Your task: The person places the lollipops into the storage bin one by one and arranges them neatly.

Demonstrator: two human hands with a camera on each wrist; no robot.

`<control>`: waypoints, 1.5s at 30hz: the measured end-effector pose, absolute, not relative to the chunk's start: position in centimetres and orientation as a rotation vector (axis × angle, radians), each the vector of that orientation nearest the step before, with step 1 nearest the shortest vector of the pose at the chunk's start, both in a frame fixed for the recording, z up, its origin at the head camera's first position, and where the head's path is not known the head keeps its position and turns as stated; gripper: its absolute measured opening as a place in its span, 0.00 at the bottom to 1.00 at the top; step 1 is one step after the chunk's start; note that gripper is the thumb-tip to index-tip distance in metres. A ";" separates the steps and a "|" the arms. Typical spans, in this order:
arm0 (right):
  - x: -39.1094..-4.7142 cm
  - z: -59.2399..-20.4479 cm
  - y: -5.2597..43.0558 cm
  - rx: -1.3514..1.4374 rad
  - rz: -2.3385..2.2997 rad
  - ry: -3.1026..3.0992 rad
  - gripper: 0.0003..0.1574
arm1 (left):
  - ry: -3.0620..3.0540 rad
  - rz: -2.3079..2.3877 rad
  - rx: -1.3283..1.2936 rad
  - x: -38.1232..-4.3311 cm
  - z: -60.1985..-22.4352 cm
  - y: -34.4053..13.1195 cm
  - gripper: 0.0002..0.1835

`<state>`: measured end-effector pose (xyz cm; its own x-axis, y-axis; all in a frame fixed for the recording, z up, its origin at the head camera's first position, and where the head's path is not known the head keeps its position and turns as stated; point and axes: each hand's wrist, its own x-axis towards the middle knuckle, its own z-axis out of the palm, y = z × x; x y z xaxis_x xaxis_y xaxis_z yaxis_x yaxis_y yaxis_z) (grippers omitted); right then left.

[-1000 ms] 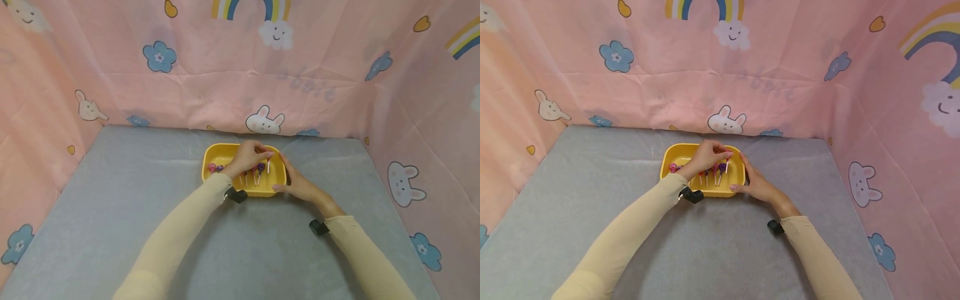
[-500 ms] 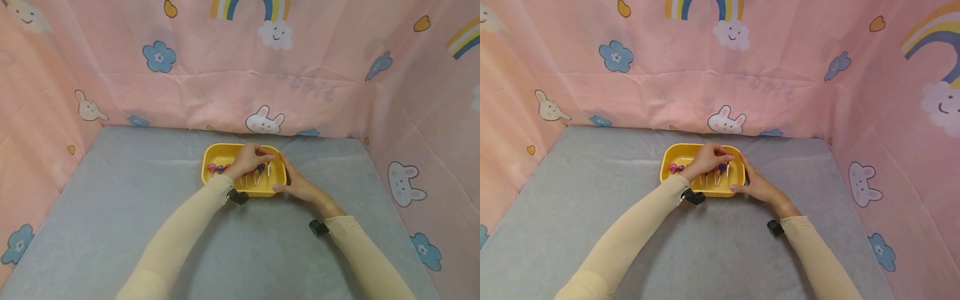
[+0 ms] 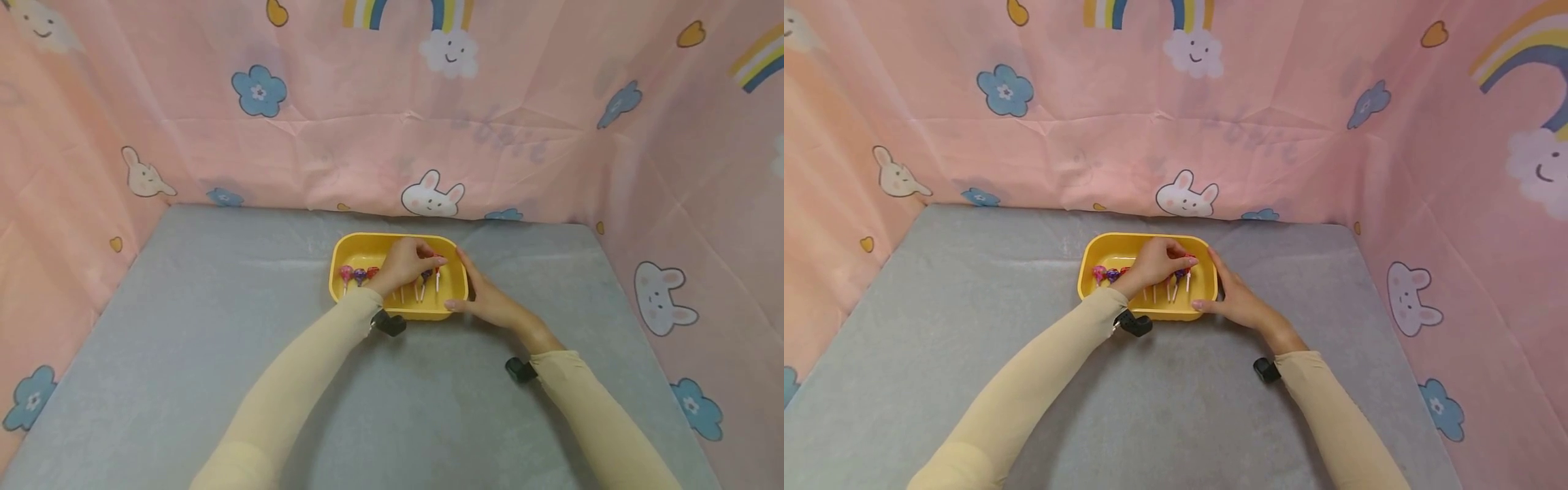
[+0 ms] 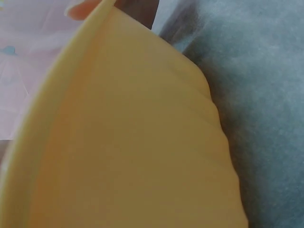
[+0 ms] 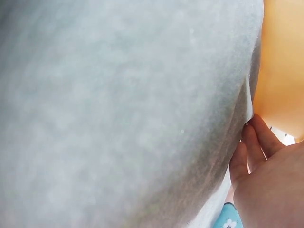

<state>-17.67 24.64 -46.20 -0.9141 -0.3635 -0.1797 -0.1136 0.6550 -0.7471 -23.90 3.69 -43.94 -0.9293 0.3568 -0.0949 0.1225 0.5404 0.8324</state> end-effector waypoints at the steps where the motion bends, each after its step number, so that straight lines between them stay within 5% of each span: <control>1: -17.7 -46.2 24.6 -0.378 -1.126 2.558 0.70 | 2.531 1.330 0.404 -23.9 -44.0 3.7 0.16; 45: -17.9 -46.4 24.6 -0.363 -1.121 2.552 0.68 | 2.773 1.075 0.405 -23.2 -45.1 5.5 0.16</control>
<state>-17.85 24.60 -46.43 -0.9134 -0.3574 -0.1948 -0.0983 0.6580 -0.7466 -23.23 5.47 -45.07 -0.9539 0.2983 -0.0325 0.1984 0.7083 0.6775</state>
